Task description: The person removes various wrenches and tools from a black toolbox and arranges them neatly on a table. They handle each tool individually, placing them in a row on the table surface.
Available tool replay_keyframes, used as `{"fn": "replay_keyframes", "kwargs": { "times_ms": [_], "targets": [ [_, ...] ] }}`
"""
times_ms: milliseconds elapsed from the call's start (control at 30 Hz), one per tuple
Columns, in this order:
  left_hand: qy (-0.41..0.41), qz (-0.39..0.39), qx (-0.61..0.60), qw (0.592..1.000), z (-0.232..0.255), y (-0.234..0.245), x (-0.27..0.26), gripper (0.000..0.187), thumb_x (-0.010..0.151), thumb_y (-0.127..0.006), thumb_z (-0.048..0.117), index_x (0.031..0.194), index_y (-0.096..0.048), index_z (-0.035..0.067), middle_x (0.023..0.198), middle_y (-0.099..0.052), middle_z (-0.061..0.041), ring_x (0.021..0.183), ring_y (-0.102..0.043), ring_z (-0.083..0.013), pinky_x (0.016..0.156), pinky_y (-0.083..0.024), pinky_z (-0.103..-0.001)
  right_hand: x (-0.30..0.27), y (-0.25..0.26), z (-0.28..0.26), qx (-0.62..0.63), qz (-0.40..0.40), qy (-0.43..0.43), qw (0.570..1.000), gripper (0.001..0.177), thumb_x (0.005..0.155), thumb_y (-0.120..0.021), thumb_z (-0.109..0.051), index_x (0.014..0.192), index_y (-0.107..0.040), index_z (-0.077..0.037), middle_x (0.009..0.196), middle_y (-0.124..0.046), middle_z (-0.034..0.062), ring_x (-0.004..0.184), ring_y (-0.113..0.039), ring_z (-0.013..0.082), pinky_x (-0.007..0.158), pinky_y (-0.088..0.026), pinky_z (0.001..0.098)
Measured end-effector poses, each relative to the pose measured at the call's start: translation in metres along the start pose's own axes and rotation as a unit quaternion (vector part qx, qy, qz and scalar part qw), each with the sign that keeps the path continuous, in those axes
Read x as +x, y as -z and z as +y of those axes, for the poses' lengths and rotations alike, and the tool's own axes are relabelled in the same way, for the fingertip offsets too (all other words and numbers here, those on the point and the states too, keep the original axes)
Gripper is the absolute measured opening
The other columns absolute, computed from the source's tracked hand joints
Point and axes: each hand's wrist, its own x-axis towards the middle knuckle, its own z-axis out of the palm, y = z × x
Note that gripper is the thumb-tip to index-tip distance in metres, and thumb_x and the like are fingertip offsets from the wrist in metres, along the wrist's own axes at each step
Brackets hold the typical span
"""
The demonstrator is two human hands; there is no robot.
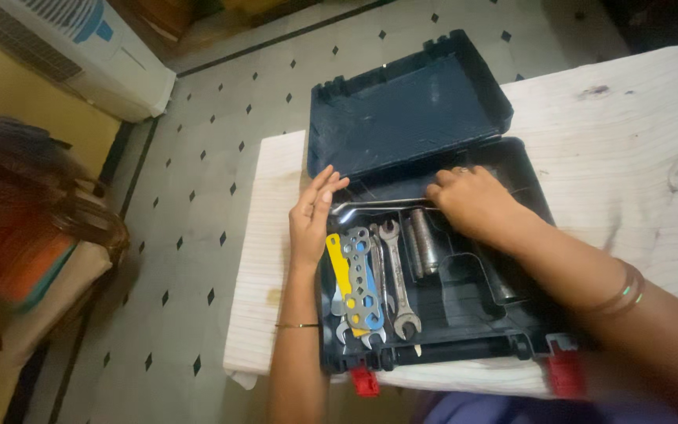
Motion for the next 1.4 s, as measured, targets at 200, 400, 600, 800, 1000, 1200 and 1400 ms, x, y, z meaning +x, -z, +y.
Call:
{"fn": "replay_keyframes", "kwargs": {
  "times_ms": [200, 400, 600, 800, 1000, 1200, 1400],
  "targets": [
    [0.001, 0.004, 0.010, 1.000, 0.005, -0.001, 0.000, 0.047, 0.107, -0.051, 0.024, 0.146, -0.054, -0.002, 0.130, -0.072, -0.020, 0.130, -0.065, -0.0254, 0.113, -0.046, -0.036, 0.006, 0.003, -0.005, 0.019, 0.009, -0.017, 1.000, 0.028, 0.091, -0.056, -0.013, 0.117, -0.066, -0.011, 0.112, -0.068, 0.0123, 0.109, -0.066, 0.0301, 0.089, -0.052, 0.0452],
    [0.005, 0.010, 0.021, 1.000, 0.006, -0.002, 0.000, 0.047, 0.107, -0.051, 0.026, 0.145, -0.055, -0.002, 0.128, -0.073, -0.019, 0.130, -0.065, -0.0251, 0.113, -0.046, -0.036, 0.006, -0.001, -0.003, 0.076, 0.027, -0.014, 0.997, 0.033, 0.089, -0.057, -0.010, 0.121, -0.066, -0.011, 0.115, -0.067, 0.0152, 0.111, -0.065, 0.0329, 0.093, -0.051, 0.0472],
    [-0.003, 0.008, 0.020, 1.000, 0.007, -0.002, 0.000, 0.048, 0.107, -0.052, 0.027, 0.145, -0.055, -0.002, 0.128, -0.073, -0.020, 0.131, -0.063, -0.0258, 0.115, -0.044, -0.038, 0.005, -0.006, -0.003, 0.094, 0.026, -0.009, 0.995, 0.032, 0.089, -0.057, -0.007, 0.119, -0.066, -0.010, 0.114, -0.067, 0.0147, 0.112, -0.065, 0.0331, 0.094, -0.051, 0.0467],
    [0.006, 0.011, 0.026, 1.000, 0.007, 0.000, -0.001, 0.049, 0.106, -0.051, 0.028, 0.145, -0.055, -0.002, 0.127, -0.073, -0.019, 0.132, -0.063, -0.0255, 0.115, -0.044, -0.038, 0.002, 0.007, -0.007, 0.070, 0.052, -0.010, 0.996, 0.035, 0.088, -0.058, -0.005, 0.122, -0.065, -0.008, 0.111, -0.066, 0.0141, 0.098, -0.067, 0.0310, 0.088, -0.051, 0.0446],
    [-0.029, -0.001, 0.048, 0.998, 0.006, 0.001, 0.000, 0.052, 0.111, -0.042, 0.035, 0.144, -0.057, -0.003, 0.128, -0.074, -0.017, 0.138, -0.059, -0.0269, 0.121, -0.038, -0.041, -0.024, 0.037, 0.004, 0.018, 0.089, -0.031, 0.995, 0.037, 0.083, -0.063, -0.008, 0.120, -0.067, -0.008, 0.105, -0.067, 0.0114, 0.088, -0.066, 0.0251, 0.077, -0.050, 0.0416],
    [-0.024, -0.004, 0.066, 0.997, 0.010, 0.000, 0.001, 0.060, 0.110, -0.036, 0.041, 0.144, -0.055, -0.005, 0.127, -0.074, -0.016, 0.138, -0.057, -0.0287, 0.121, -0.035, -0.042, -0.103, 0.057, 0.041, 0.156, 0.124, -0.221, 0.955, 0.021, 0.104, -0.057, -0.014, 0.118, -0.073, -0.009, 0.109, -0.072, 0.0130, 0.089, -0.067, 0.0233, 0.080, -0.054, 0.0351],
    [-0.049, -0.014, 0.120, 0.991, 0.022, -0.004, 0.001, 0.060, 0.112, -0.032, 0.043, 0.137, -0.062, -0.004, 0.132, -0.071, -0.015, 0.139, -0.057, -0.0296, 0.123, -0.034, -0.043, -0.222, 0.055, 0.091, 0.449, 0.311, -0.369, 0.752, 0.026, 0.104, -0.063, -0.013, 0.127, -0.071, -0.003, 0.098, -0.070, 0.0134, 0.088, -0.061, 0.0186, 0.076, -0.046, 0.0343]
  ]
}}
